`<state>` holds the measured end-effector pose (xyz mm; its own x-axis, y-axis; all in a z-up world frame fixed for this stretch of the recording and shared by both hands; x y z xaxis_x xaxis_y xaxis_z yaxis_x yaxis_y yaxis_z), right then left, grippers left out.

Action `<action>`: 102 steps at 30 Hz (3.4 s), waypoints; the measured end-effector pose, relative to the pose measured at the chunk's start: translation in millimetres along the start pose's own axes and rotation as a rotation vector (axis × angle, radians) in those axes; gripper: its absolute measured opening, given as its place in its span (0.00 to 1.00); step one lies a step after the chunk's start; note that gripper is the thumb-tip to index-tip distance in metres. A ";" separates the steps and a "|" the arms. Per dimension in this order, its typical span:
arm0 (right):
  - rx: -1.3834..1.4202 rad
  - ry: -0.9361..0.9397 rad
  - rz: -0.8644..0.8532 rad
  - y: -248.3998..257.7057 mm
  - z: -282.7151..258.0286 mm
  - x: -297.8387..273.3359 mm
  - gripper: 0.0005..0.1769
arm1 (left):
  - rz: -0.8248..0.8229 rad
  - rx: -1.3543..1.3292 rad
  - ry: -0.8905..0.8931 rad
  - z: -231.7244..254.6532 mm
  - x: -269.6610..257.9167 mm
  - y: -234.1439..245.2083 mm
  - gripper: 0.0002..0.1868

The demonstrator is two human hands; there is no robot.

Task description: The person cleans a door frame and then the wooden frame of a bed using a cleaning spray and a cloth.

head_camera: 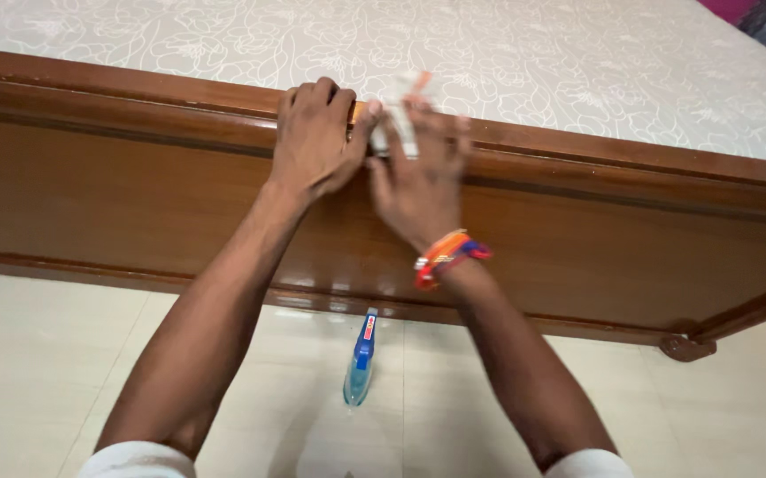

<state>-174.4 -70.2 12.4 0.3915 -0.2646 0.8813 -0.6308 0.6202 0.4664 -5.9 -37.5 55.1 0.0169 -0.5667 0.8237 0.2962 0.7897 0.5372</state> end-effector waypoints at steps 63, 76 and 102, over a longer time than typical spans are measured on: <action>-0.187 -0.430 0.078 83.5 166.8 -11.8 0.17 | 0.026 0.140 0.011 -17.3 12.8 -31.7 0.18; -0.001 -0.070 -0.098 15.8 21.3 22.9 0.27 | -0.032 0.168 0.026 -12.3 14.9 -31.9 0.20; -0.349 0.034 0.101 83.9 207.9 -87.5 0.33 | -0.060 0.150 0.014 -8.2 13.0 -19.9 0.29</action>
<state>-400.9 -148.5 -9.8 0.3651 -0.1678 0.9157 -0.4027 0.8584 0.3178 -3.8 -62.5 53.7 0.0168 -0.6161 0.7875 0.1508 0.7801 0.6072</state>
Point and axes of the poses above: each hand's wrist, its own x-axis towards the middle knuckle, its own y-axis out of the back of the hand, z = x × y, the point moved 2 cm from there along x, towards the middle knuckle, and after that the axes turned 7 degrees about z, right-handed, at the moved point
